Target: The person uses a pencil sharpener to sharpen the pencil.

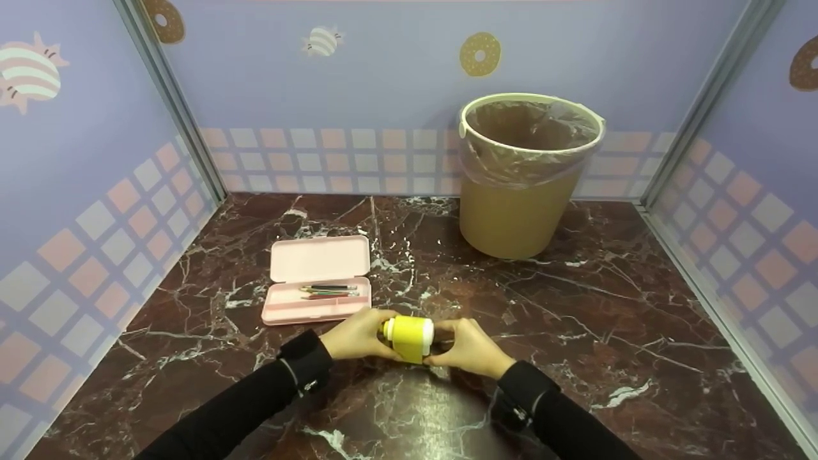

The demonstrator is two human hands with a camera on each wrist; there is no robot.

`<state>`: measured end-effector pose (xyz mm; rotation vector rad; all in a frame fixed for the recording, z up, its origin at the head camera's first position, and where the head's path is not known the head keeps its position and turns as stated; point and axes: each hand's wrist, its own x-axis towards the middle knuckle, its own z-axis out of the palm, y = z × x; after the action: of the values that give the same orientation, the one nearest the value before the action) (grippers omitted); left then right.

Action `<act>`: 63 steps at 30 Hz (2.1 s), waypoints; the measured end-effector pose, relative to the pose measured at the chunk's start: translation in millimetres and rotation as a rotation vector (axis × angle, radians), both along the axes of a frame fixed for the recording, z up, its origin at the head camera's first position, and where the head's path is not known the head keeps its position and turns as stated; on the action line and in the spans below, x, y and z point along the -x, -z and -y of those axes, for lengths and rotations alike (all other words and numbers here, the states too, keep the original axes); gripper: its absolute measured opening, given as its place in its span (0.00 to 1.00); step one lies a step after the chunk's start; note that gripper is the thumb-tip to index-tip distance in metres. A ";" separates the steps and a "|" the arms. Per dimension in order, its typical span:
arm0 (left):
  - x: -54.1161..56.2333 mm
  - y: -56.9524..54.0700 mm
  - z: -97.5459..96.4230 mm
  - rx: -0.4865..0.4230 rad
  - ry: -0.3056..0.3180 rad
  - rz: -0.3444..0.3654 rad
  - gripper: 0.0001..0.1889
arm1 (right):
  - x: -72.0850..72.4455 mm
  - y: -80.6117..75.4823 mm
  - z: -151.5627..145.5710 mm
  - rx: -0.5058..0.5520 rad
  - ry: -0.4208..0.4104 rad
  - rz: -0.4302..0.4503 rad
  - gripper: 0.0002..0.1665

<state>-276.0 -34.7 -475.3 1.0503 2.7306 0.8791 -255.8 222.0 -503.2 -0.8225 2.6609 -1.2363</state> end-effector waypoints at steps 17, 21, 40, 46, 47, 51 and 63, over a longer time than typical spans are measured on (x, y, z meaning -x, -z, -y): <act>3.5 -0.3 3.6 -0.006 -0.013 0.027 0.26 | -8.2 -5.5 -29.2 0.024 0.000 0.103 0.32; 2.5 -1.0 1.0 -0.008 -0.005 0.024 0.27 | -13.1 -5.1 -42.6 0.020 0.018 0.120 0.34; 1.7 -0.2 -2.2 -0.012 0.004 0.019 0.26 | -24.3 -25.1 -83.9 0.078 0.233 0.045 0.30; 1.8 2.0 -2.1 -0.016 -0.002 0.017 0.27 | -19.2 -66.8 -95.5 0.134 0.352 -0.049 0.27; 1.9 1.9 -2.1 -0.014 -0.004 0.017 0.28 | -17.5 -76.3 -98.5 0.136 0.369 -0.069 0.27; 2.4 0.1 -2.1 -0.007 -0.003 0.017 0.27 | -7.5 -116.9 -110.6 0.168 0.427 -0.131 0.27; 4.7 0.9 -1.3 -0.007 0.022 0.000 0.26 | 34.9 -225.3 -139.7 0.223 0.714 -0.236 0.18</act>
<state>-280.7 -33.4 -476.1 1.0800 2.7127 0.8862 -290.7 361.8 -277.9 0.0100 3.1832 -1.6803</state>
